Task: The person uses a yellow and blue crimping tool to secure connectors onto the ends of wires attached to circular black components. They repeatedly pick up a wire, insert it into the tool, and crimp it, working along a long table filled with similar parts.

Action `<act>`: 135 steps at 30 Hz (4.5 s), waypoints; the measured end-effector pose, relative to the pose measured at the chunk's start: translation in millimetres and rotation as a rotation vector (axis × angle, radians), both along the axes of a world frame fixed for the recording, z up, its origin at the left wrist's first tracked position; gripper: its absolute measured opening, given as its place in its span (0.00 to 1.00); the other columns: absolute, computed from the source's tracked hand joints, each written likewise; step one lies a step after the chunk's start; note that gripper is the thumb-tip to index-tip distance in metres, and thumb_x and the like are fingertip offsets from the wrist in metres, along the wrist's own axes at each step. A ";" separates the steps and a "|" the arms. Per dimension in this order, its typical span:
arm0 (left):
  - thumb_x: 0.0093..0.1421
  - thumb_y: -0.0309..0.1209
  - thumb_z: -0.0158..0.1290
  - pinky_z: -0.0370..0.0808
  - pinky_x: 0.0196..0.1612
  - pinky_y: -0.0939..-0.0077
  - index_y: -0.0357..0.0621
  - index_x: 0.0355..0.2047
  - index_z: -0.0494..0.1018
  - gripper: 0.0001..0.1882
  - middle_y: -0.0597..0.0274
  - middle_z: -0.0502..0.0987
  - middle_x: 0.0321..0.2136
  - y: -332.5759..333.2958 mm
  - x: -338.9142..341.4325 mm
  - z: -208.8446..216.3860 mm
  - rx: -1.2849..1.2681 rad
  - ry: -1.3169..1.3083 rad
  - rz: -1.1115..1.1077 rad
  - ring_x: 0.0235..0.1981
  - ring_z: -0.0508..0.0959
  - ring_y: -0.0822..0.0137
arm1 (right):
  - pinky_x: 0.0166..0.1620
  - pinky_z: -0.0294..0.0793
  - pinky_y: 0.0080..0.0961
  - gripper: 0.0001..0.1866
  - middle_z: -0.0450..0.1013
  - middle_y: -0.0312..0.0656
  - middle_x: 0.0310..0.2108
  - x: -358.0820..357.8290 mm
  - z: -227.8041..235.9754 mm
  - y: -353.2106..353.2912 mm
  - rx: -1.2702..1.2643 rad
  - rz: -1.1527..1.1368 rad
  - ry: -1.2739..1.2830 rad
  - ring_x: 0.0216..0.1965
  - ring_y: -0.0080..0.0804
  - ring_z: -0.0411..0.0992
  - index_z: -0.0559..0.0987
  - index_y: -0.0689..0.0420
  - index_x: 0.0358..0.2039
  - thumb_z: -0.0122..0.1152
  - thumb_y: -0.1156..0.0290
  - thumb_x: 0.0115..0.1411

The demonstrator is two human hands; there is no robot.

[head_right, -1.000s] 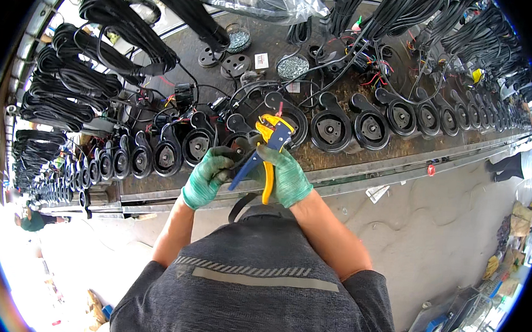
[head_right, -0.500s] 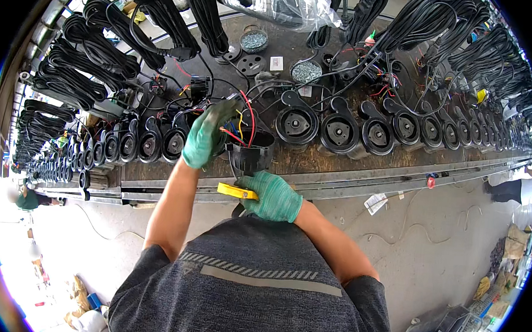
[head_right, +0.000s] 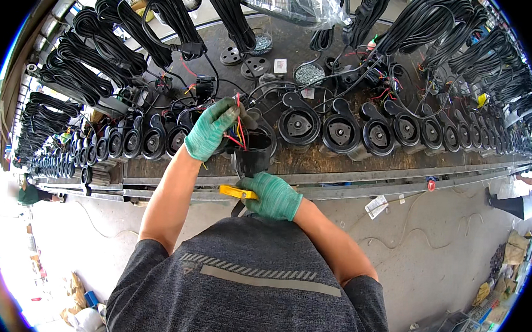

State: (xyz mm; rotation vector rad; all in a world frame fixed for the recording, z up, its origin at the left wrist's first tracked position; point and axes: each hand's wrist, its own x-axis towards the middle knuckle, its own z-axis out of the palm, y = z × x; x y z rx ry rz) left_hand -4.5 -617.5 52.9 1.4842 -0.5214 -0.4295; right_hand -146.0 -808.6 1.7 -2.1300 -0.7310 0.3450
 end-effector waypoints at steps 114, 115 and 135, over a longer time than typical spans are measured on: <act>0.68 0.45 0.50 0.74 0.55 0.47 0.54 0.55 0.76 0.19 0.54 0.79 0.54 -95.0 217.3 -66.6 1.644 -0.862 -0.076 0.55 0.79 0.50 | 0.46 0.79 0.53 0.23 0.78 0.49 0.36 -120.6 -65.1 -171.4 1.519 -1.342 0.690 0.38 0.50 0.79 0.78 0.62 0.45 0.58 0.52 0.68; 0.68 0.46 0.51 0.73 0.57 0.46 0.55 0.57 0.75 0.20 0.55 0.77 0.57 -107.2 204.7 -62.7 1.597 -0.959 0.009 0.57 0.78 0.51 | 0.46 0.79 0.53 0.23 0.78 0.49 0.36 -125.3 -66.5 -172.4 1.526 -1.363 0.678 0.38 0.50 0.79 0.77 0.62 0.45 0.58 0.52 0.68; 0.70 0.40 0.53 0.73 0.22 0.68 0.41 0.38 0.79 0.14 0.60 0.78 0.20 -80.5 187.2 -81.1 0.472 0.134 0.546 0.16 0.75 0.64 | 0.45 0.81 0.50 0.23 0.79 0.49 0.38 -89.9 -59.6 -181.3 1.470 -1.227 0.697 0.37 0.48 0.80 0.75 0.61 0.49 0.60 0.53 0.67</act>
